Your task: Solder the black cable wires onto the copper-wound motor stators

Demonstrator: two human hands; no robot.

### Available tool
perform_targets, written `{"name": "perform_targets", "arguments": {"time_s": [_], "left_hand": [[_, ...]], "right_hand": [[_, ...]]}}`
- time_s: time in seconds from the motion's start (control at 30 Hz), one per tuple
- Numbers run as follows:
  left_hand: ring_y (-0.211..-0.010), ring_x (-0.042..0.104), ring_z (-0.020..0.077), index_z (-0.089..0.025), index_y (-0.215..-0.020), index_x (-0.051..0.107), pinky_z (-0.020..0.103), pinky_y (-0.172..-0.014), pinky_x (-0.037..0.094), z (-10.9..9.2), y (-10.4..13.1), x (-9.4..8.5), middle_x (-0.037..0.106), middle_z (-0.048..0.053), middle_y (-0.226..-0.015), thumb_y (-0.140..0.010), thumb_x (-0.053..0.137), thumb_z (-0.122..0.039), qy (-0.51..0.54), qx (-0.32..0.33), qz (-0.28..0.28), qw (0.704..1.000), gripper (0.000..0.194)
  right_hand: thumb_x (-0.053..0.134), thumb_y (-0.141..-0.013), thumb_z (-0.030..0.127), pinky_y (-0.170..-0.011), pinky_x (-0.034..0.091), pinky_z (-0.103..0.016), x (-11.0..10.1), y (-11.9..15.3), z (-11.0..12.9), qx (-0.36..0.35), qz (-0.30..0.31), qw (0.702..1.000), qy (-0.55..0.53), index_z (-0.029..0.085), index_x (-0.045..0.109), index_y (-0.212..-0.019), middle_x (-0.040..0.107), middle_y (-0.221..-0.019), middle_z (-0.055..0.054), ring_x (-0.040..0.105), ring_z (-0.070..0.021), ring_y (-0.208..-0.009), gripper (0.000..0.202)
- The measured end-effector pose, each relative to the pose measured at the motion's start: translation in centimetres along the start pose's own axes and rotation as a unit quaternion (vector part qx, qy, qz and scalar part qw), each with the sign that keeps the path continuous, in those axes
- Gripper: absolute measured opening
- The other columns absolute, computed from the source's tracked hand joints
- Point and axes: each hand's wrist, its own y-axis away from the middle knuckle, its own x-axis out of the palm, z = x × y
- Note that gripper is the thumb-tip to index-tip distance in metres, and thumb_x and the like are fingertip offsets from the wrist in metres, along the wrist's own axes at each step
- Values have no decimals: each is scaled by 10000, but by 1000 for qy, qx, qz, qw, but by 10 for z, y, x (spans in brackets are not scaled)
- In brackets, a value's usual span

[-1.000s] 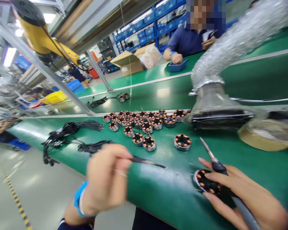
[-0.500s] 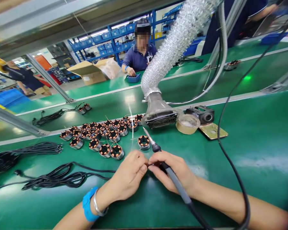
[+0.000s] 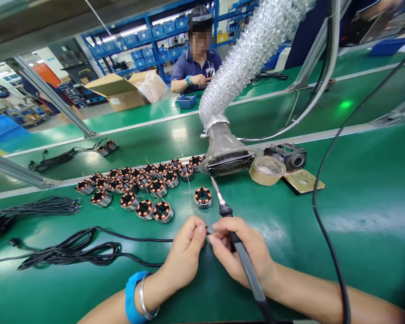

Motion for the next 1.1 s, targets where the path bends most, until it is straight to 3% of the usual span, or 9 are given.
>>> {"name": "perform_targets", "arguments": {"time_s": [0.1,0.2,0.3,0.43,0.6,0.7,0.87,1.0,1.1], "left_hand": [[-531,232,95,-214,-811,384,224,-497,235,-2,-2,-3,271,-82,-615,-952,378,-580,34,-26,10,999,393],[-608,340,111,-201,-780,413,238,-571,319,-9,-3,-11,381,-46,-677,-979,371,-491,-99,8,21,995,354],[-704,458,140,-198,-800,452,268,-669,380,-15,-1,-15,509,-7,-760,-994,362,-360,-236,28,51,970,268],[-758,545,176,-205,-863,507,289,-718,422,-19,3,-13,583,10,-778,-969,379,-252,-298,39,73,951,172],[-785,536,172,-206,-834,515,283,-720,402,-28,1,-14,581,8,-819,-974,414,-311,-342,38,83,935,202],[-752,506,147,-202,-816,499,264,-690,383,-31,-3,-18,557,-13,-790,-977,421,-334,-308,19,92,947,222],[-646,434,117,-192,-794,476,244,-612,348,-23,-8,-21,495,-37,-684,-970,428,-391,-184,-31,110,976,270],[-548,266,88,-181,-778,471,227,-509,231,-15,-11,-16,335,-74,-611,-902,507,-513,-44,-81,121,988,356],[-531,205,76,-174,-729,475,224,-495,182,-12,-14,-12,294,-83,-593,-844,577,-517,16,-98,93,991,376]], "right_hand": [[572,-836,68,-567,504,-221,2,3,0,-32,15,999,22,212,533,-1005,595,-740,12,589,-118,-630,225],[584,-814,57,-560,484,-269,-1,0,1,-96,33,993,57,192,543,-1014,618,-766,-22,543,-146,-630,245],[622,-797,62,-597,483,-314,-3,-7,1,-135,47,988,58,171,534,-1098,657,-865,-71,530,-172,-673,332],[555,-832,6,-571,443,-292,-4,-13,0,-172,102,979,35,174,556,-1092,629,-737,-38,492,-157,-627,310],[526,-852,6,-584,460,-277,-19,-19,-9,-121,88,988,43,184,554,-1047,646,-796,-40,513,-146,-649,265],[548,-857,27,-623,501,-261,-29,-23,-14,-82,94,992,27,199,539,-1079,671,-873,-33,558,-130,-676,281],[536,-861,57,-603,506,-263,-30,-23,-17,-104,137,985,25,195,538,-1113,654,-806,-19,571,-136,-660,288],[531,-868,53,-583,500,-255,-23,-21,-18,-110,107,988,30,197,553,-1080,657,-795,-19,563,-127,-635,258],[535,-864,48,-580,504,-265,-21,-20,-21,-122,88,988,43,195,567,-1061,655,-764,-18,564,-132,-620,248]]}}
